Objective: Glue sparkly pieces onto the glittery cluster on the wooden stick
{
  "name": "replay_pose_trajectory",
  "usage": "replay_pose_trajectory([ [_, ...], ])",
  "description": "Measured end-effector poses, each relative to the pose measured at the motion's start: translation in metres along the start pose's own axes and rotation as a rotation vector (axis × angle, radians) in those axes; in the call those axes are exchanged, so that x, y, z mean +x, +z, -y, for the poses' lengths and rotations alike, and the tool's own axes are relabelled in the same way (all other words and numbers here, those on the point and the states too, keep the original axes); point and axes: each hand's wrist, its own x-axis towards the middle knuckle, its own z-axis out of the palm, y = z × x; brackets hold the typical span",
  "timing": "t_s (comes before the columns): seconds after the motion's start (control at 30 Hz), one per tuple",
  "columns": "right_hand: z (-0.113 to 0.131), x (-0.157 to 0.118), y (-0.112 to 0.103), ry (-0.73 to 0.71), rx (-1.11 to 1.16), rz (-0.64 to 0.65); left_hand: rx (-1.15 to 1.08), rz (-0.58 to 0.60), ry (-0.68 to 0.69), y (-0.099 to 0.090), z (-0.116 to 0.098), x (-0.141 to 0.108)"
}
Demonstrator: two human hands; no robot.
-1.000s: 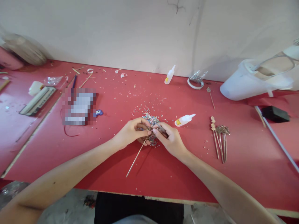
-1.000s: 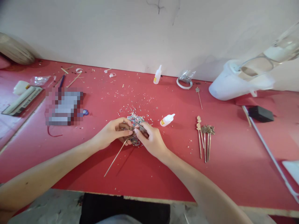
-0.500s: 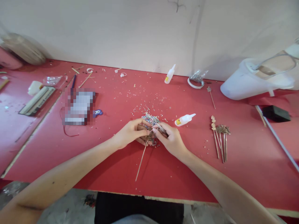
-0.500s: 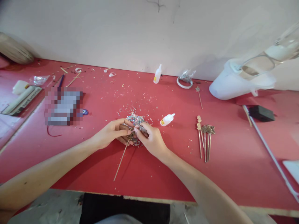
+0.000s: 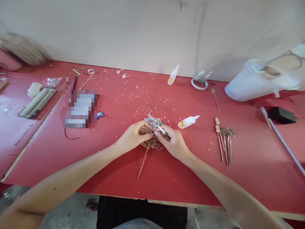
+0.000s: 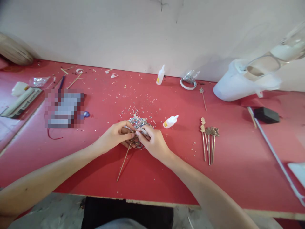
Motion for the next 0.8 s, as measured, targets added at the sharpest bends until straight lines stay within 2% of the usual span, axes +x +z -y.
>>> replay_pose_trajectory([
  [0.37, 0.0006, 0.0011, 0.0026, -0.011, 0.017, -0.022, 0.144, -0.022, 0.002, -0.0082, -0.0069, 0.0031],
  [0.57, 0.0047, -0.0011, 0.0008, 0.001, 0.084, -0.099, -0.007, -0.036, -0.011, -0.0078, -0.0078, 0.0033],
  [0.8, 0.0069, -0.0053, 0.0006, 0.002, 0.047, -0.041, -0.145, -0.109, 0.034, -0.0082, -0.0039, 0.0047],
])
